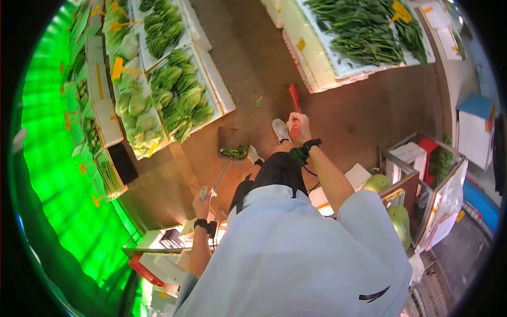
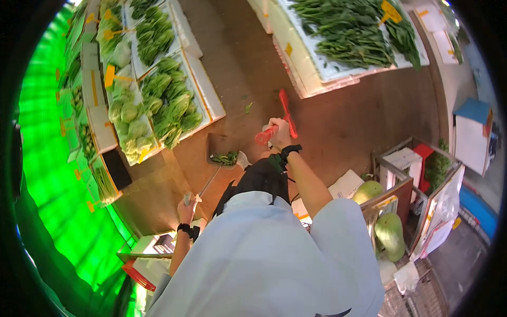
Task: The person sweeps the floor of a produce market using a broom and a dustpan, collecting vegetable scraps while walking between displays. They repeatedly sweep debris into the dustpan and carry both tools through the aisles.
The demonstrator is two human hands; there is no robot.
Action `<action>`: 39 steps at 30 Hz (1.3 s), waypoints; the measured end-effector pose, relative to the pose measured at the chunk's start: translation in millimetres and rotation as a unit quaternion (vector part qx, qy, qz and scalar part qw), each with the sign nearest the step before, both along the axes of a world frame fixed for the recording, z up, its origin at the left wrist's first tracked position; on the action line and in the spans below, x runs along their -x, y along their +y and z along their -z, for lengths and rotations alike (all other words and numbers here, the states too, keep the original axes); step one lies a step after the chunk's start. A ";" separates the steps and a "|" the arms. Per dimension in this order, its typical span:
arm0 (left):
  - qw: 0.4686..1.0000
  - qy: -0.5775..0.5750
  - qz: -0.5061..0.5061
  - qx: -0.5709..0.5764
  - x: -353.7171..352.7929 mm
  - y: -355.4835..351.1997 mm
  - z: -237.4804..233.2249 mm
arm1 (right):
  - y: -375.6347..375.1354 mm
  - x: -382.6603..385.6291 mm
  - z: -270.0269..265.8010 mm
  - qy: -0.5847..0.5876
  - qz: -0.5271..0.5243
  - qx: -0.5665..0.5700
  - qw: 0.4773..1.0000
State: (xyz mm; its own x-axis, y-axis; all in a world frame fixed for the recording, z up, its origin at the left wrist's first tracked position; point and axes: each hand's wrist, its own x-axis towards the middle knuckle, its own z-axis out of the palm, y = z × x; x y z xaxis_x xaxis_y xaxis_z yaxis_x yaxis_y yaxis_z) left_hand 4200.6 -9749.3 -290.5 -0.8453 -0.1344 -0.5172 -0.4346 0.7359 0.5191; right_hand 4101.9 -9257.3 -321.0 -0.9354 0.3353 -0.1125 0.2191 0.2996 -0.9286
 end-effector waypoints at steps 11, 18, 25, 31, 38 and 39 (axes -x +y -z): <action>0.997 -0.008 0.070 0.032 52.0 -29.4 56.9 | -113.1 -9.9 -18.5 0.046 -0.203 0.019 0.978; 0.993 -0.015 0.095 0.069 54.8 -56.5 88.8 | -92.0 19.6 -44.9 0.038 -0.155 0.010 0.987; 0.997 -0.024 0.070 0.035 17.0 -102.1 64.4 | -113.4 64.5 33.5 -0.086 -0.160 0.035 0.983; 0.999 -0.033 -0.031 -0.001 -24.8 -125.3 44.7 | -179.7 23.1 43.9 -0.099 -0.284 0.054 0.952; 0.995 -0.038 -0.022 0.091 -42.6 -154.4 92.8 | -204.1 -33.7 -6.6 -0.026 -0.358 0.025 0.933; 0.995 -0.037 -0.023 0.085 -44.1 -157.4 99.8 | -201.4 -38.3 -6.6 -0.018 -0.360 0.022 0.933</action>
